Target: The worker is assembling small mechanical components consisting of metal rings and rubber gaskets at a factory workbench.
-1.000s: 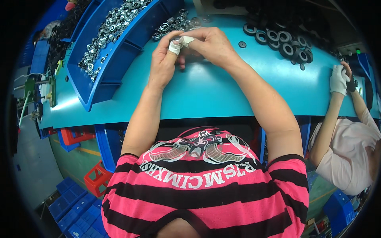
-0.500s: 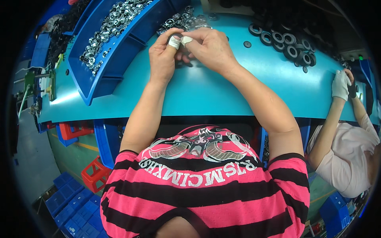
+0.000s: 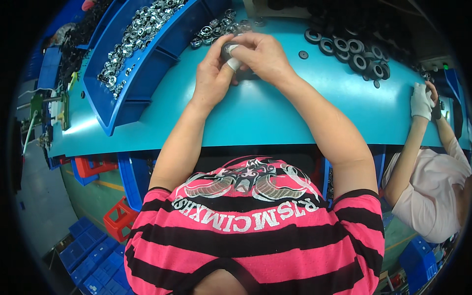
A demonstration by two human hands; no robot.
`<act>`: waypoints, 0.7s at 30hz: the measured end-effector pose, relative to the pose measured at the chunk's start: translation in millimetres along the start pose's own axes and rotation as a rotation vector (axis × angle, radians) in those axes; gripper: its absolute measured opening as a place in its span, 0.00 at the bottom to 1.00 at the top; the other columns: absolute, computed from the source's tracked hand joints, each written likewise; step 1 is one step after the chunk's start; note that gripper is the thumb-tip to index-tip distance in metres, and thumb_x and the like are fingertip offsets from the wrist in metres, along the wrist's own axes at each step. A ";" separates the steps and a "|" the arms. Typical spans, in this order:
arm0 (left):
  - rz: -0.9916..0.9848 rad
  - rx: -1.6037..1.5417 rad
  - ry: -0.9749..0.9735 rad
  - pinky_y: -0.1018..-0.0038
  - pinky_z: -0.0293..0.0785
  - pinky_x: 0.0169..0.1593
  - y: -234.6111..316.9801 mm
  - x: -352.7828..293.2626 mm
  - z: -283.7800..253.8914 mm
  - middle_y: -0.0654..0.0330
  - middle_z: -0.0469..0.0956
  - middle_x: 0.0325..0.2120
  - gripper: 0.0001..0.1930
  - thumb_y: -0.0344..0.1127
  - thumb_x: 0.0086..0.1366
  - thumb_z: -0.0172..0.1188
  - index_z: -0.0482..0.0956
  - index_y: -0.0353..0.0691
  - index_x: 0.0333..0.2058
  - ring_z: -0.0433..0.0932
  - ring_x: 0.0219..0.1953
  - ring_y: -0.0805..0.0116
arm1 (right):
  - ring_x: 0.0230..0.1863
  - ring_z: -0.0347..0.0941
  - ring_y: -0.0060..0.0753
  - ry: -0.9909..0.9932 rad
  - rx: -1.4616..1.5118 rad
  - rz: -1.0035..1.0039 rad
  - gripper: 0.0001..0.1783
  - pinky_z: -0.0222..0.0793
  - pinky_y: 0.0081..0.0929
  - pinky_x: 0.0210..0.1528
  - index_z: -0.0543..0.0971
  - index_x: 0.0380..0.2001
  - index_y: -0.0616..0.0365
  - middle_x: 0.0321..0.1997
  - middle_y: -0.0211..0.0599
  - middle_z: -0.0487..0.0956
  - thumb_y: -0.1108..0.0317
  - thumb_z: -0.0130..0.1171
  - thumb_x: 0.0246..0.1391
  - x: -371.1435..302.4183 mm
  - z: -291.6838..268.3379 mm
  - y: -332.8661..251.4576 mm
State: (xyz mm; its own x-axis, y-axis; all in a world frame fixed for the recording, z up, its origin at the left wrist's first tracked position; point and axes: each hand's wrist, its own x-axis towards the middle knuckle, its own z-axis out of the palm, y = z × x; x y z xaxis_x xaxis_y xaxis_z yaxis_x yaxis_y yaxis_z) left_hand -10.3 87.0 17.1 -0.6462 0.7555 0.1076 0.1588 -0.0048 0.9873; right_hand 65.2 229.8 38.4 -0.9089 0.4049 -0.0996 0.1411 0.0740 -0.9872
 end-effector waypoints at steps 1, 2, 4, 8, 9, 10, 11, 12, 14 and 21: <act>0.015 0.010 0.010 0.82 0.76 0.27 1.1 -0.1 0.2 0.61 0.78 0.42 0.27 0.23 0.68 0.56 0.65 0.42 0.65 0.77 0.32 0.78 | 0.32 0.76 0.19 0.006 -0.001 -0.011 0.18 0.74 0.20 0.36 0.83 0.47 0.62 0.35 0.31 0.83 0.65 0.60 0.55 0.2 0.8 0.7; 0.029 0.019 0.022 0.82 0.75 0.27 1.8 -1.2 0.6 0.61 0.79 0.41 0.27 0.23 0.68 0.56 0.66 0.41 0.65 0.77 0.31 0.78 | 0.31 0.76 0.20 0.010 -0.002 -0.021 0.19 0.75 0.21 0.36 0.83 0.47 0.62 0.34 0.32 0.83 0.63 0.61 0.55 -1.1 2.1 1.1; 0.044 0.032 0.036 0.82 0.75 0.26 2.1 -2.6 0.8 0.61 0.79 0.39 0.26 0.23 0.68 0.56 0.66 0.41 0.64 0.76 0.29 0.79 | 0.30 0.76 0.20 0.005 -0.023 -0.027 0.20 0.75 0.22 0.35 0.84 0.47 0.62 0.33 0.33 0.83 0.61 0.61 0.56 -1.0 1.8 3.1; 0.032 0.052 0.026 0.82 0.75 0.25 4.9 -4.1 0.0 0.62 0.79 0.36 0.25 0.23 0.67 0.57 0.69 0.40 0.62 0.75 0.25 0.80 | 0.30 0.76 0.20 -0.054 0.104 -0.001 0.20 0.75 0.22 0.35 0.84 0.47 0.63 0.34 0.33 0.83 0.61 0.61 0.55 3.4 -3.2 5.9; 0.024 0.059 0.021 0.82 0.74 0.25 5.6 -4.2 -0.7 0.62 0.79 0.36 0.24 0.23 0.67 0.57 0.70 0.39 0.62 0.75 0.25 0.80 | 0.30 0.76 0.20 -0.071 0.137 0.014 0.20 0.74 0.22 0.35 0.84 0.46 0.64 0.35 0.33 0.83 0.62 0.61 0.55 3.8 -4.5 5.6; 0.021 -0.007 0.016 0.82 0.74 0.25 5.6 -3.1 -1.7 0.62 0.79 0.35 0.24 0.23 0.66 0.58 0.70 0.39 0.62 0.75 0.25 0.80 | 0.30 0.76 0.20 -0.088 0.170 0.029 0.20 0.74 0.21 0.35 0.84 0.46 0.64 0.35 0.33 0.83 0.62 0.60 0.55 4.2 -5.5 5.1; 0.016 -0.073 0.012 0.82 0.74 0.25 5.5 -2.1 -3.3 0.63 0.79 0.35 0.25 0.22 0.66 0.58 0.70 0.39 0.61 0.75 0.25 0.80 | 0.30 0.75 0.20 -0.089 0.184 0.027 0.19 0.74 0.21 0.35 0.84 0.46 0.64 0.35 0.33 0.83 0.62 0.60 0.55 4.3 -5.8 2.9; 0.012 -0.139 0.008 0.82 0.74 0.25 5.5 -1.3 -4.1 0.63 0.79 0.34 0.25 0.22 0.65 0.58 0.71 0.39 0.61 0.75 0.25 0.80 | 0.29 0.75 0.20 -0.089 0.197 0.024 0.19 0.74 0.20 0.35 0.84 0.46 0.64 0.34 0.33 0.83 0.63 0.60 0.55 3.9 -6.3 -1.1; 0.017 -0.214 0.057 0.82 0.73 0.24 7.9 -1.0 1.2 0.64 0.80 0.33 0.23 0.21 0.64 0.57 0.73 0.40 0.58 0.74 0.23 0.81 | 0.29 0.74 0.19 -0.089 0.202 0.027 0.19 0.73 0.20 0.35 0.84 0.45 0.65 0.34 0.33 0.83 0.63 0.60 0.55 3.4 -7.2 -6.2; 0.022 -0.037 0.017 0.81 0.76 0.25 8.1 -2.8 -2.3 0.61 0.80 0.37 0.25 0.24 0.64 0.62 0.73 0.39 0.60 0.77 0.28 0.79 | 0.30 0.73 0.17 -0.121 0.098 0.099 0.19 0.71 0.18 0.35 0.84 0.46 0.63 0.34 0.32 0.82 0.65 0.60 0.54 2.8 -10.4 -6.8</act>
State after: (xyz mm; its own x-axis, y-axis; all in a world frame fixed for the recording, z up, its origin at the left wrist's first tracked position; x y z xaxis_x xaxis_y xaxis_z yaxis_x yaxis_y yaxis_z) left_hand -9.0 83.3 25.1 -0.6553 0.7438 0.1314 0.1460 -0.0459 0.9882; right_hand 65.8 240.0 46.2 -0.9340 0.2928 -0.2049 0.1985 -0.0520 -0.9787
